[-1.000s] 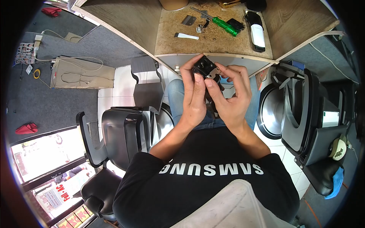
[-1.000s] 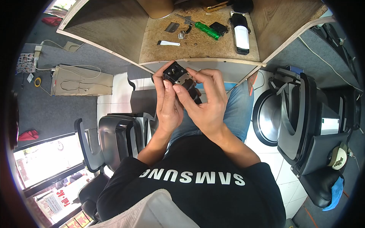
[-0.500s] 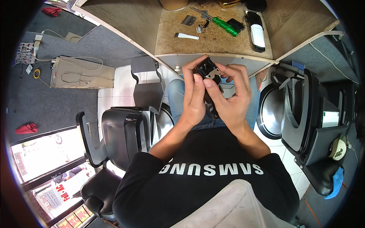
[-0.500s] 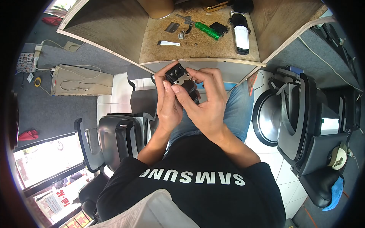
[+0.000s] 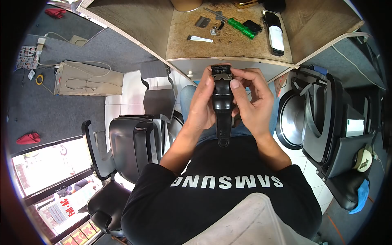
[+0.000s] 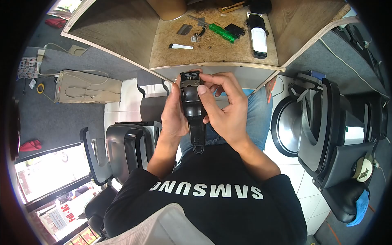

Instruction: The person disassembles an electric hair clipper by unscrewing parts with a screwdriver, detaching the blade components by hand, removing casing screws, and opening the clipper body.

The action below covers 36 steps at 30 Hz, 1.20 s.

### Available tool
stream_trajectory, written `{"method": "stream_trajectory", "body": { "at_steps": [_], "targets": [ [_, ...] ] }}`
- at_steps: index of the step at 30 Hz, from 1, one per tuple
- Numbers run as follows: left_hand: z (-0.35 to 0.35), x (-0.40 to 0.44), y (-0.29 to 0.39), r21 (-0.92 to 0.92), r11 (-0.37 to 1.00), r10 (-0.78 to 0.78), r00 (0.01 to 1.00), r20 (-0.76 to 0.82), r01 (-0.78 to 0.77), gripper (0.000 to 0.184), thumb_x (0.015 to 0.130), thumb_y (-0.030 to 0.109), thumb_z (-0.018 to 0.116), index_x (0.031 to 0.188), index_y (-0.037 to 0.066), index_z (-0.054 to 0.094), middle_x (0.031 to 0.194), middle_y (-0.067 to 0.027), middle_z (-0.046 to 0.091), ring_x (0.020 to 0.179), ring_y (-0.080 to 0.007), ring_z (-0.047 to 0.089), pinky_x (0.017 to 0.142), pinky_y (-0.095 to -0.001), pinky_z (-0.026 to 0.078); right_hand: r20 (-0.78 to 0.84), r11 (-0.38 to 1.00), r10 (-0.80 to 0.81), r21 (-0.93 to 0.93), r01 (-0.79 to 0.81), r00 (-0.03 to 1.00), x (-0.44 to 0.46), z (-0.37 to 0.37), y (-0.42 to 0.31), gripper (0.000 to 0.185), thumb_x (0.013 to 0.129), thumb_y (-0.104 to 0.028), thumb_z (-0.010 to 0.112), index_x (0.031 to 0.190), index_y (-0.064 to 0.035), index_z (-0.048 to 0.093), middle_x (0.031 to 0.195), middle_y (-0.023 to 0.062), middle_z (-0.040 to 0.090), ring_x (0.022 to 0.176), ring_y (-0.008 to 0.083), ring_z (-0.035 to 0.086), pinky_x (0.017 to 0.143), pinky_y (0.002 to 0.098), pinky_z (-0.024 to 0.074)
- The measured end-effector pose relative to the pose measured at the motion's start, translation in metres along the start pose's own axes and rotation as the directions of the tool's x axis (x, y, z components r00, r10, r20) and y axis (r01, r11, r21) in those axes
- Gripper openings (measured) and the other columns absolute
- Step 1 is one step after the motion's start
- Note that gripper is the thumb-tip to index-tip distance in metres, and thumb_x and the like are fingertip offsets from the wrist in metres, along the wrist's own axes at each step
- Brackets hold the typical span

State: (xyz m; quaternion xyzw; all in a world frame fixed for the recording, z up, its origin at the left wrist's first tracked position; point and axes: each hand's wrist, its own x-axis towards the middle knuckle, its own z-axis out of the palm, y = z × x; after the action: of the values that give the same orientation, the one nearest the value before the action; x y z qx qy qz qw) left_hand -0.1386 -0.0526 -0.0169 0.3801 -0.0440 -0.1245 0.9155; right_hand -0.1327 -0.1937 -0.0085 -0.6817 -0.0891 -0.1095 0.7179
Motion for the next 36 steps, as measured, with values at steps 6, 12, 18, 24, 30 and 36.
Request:
{"method": "stream_trajectory", "body": {
  "at_steps": [6, 12, 18, 24, 30, 36],
  "targets": [
    [0.005, 0.0, 0.002, 0.156, 0.988, 0.022, 1.0, -0.001, -0.021, 0.066, 0.111, 0.057, 0.033, 0.151, 0.004, 0.037, 0.12, -0.0202, 0.064, 0.085, -0.0214, 0.073, 0.054, -0.0313, 0.06, 0.002, 0.999, -0.011, 0.05, 0.01, 1.0, -0.001, -0.002, -0.001, 0.023, 0.094, -0.003, 0.074, 0.117, 0.0003, 0.073, 0.098, 0.0042, 0.061, 0.086, 0.0113, 0.054, 0.064, 0.0231, 0.0495],
    [0.001, 0.001, 0.0, 0.112, 0.993, 0.03, 0.999, -0.026, -0.027, 0.065, 0.11, 0.057, 0.034, 0.148, 0.005, 0.039, 0.117, -0.0209, 0.066, 0.083, -0.0219, 0.073, 0.055, -0.0309, 0.06, 0.007, 0.996, -0.024, 0.08, 0.023, 1.0, -0.001, -0.002, -0.001, 0.023, 0.093, -0.002, 0.074, 0.115, 0.0011, 0.073, 0.099, 0.0049, 0.061, 0.087, 0.0113, 0.054, 0.06, 0.0216, 0.0501],
    [-0.002, 0.005, 0.003, 0.144, 0.988, 0.044, 0.998, 0.054, -0.051, 0.06, 0.106, 0.05, 0.044, 0.144, 0.003, 0.041, 0.114, -0.023, 0.066, 0.078, -0.0232, 0.072, 0.052, -0.0309, 0.059, -0.006, 0.992, -0.129, 0.018, 0.129, 0.992, -0.003, -0.001, 0.004, 0.021, 0.092, -0.002, 0.075, 0.113, 0.0023, 0.073, 0.1, 0.007, 0.061, 0.086, 0.0116, 0.057, 0.057, 0.0226, 0.0508],
    [0.001, 0.003, 0.008, 0.16, 0.986, 0.039, 0.999, 0.036, -0.044, 0.064, 0.099, 0.049, 0.047, 0.137, -0.002, 0.043, 0.108, -0.0219, 0.059, 0.074, -0.0241, 0.068, 0.049, -0.0324, 0.059, -0.006, 0.955, -0.294, -0.046, 0.293, 0.956, -0.005, 0.0, 0.005, 0.022, 0.091, -0.003, 0.078, 0.112, 0.0022, 0.074, 0.1, 0.0098, 0.064, 0.073, 0.0126, 0.065, 0.054, 0.0261, 0.0505],
    [-0.006, 0.003, 0.005, 0.038, 0.997, 0.067, 0.992, 0.111, -0.072, 0.055, 0.101, 0.045, 0.05, 0.136, 0.003, 0.046, 0.11, -0.0169, 0.063, 0.079, -0.0224, 0.068, 0.052, -0.0337, 0.058, -0.01, 0.948, -0.311, -0.069, 0.309, 0.95, -0.007, 0.001, 0.008, 0.022, 0.088, -0.002, 0.081, 0.109, 0.0016, 0.075, 0.098, 0.0102, 0.066, 0.07, 0.0134, 0.066, 0.056, 0.0265, 0.0501],
    [-0.006, 0.002, 0.004, 0.034, 0.997, 0.064, 0.992, 0.107, -0.068, 0.055, 0.101, 0.046, 0.049, 0.135, 0.003, 0.045, 0.108, -0.0168, 0.063, 0.074, -0.0224, 0.068, 0.051, -0.0335, 0.058, -0.002, 0.945, -0.321, -0.062, 0.32, 0.947, -0.007, 0.001, 0.009, 0.023, 0.088, -0.002, 0.081, 0.11, 0.0018, 0.075, 0.098, 0.0098, 0.065, 0.076, 0.0126, 0.066, 0.055, 0.0255, 0.0501]
  ]
}}
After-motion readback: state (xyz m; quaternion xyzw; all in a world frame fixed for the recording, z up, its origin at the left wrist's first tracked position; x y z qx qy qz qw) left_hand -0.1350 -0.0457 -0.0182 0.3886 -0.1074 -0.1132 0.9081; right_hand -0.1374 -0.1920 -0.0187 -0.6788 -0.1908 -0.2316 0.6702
